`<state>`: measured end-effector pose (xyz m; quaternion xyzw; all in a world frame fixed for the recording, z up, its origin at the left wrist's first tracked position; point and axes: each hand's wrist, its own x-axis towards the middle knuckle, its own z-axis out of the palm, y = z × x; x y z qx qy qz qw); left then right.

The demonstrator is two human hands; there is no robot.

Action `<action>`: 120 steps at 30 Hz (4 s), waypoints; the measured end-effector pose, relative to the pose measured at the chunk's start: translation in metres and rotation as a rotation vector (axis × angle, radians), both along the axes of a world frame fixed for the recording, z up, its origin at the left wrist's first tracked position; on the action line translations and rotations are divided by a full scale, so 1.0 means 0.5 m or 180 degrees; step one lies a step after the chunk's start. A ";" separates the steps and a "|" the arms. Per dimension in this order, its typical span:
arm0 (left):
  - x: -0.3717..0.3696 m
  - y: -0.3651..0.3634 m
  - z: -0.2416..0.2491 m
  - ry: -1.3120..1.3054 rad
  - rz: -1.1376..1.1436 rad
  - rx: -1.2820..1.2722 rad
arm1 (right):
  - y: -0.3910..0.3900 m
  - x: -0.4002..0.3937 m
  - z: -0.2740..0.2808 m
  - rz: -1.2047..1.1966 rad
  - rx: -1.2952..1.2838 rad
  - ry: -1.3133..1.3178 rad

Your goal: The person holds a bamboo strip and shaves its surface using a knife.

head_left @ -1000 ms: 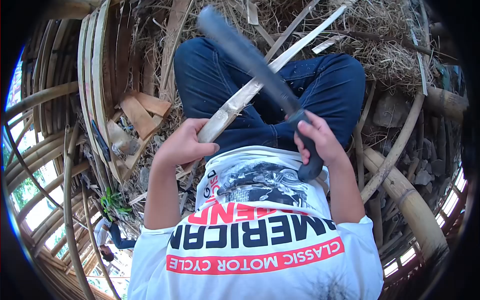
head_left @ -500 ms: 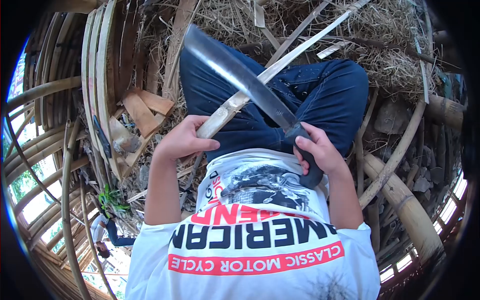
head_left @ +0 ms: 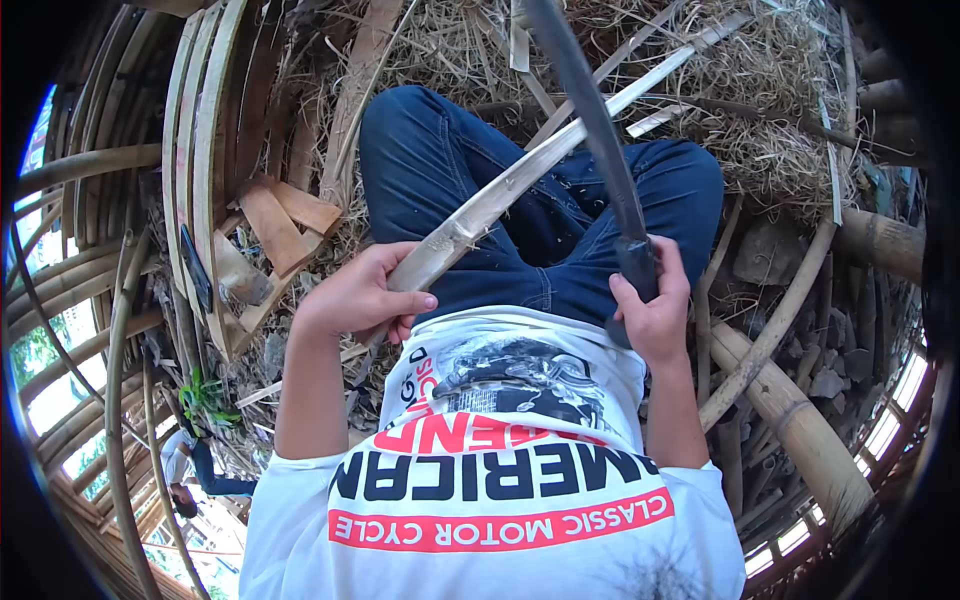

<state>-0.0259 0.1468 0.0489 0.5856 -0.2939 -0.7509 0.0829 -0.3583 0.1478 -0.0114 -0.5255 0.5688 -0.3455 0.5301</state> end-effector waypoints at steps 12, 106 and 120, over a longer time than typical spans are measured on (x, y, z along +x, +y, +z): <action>-0.073 0.033 0.012 0.0837 0.0466 0.0525 | 0.033 0.069 -0.041 0.0630 -0.1930 0.0613; -0.054 0.062 0.081 0.0225 0.0068 0.0132 | -0.065 -0.075 -0.063 0.0123 -0.1027 0.2391; -0.098 0.065 0.074 0.0139 0.0020 0.0038 | -0.002 0.007 -0.028 0.1100 -0.1312 0.2072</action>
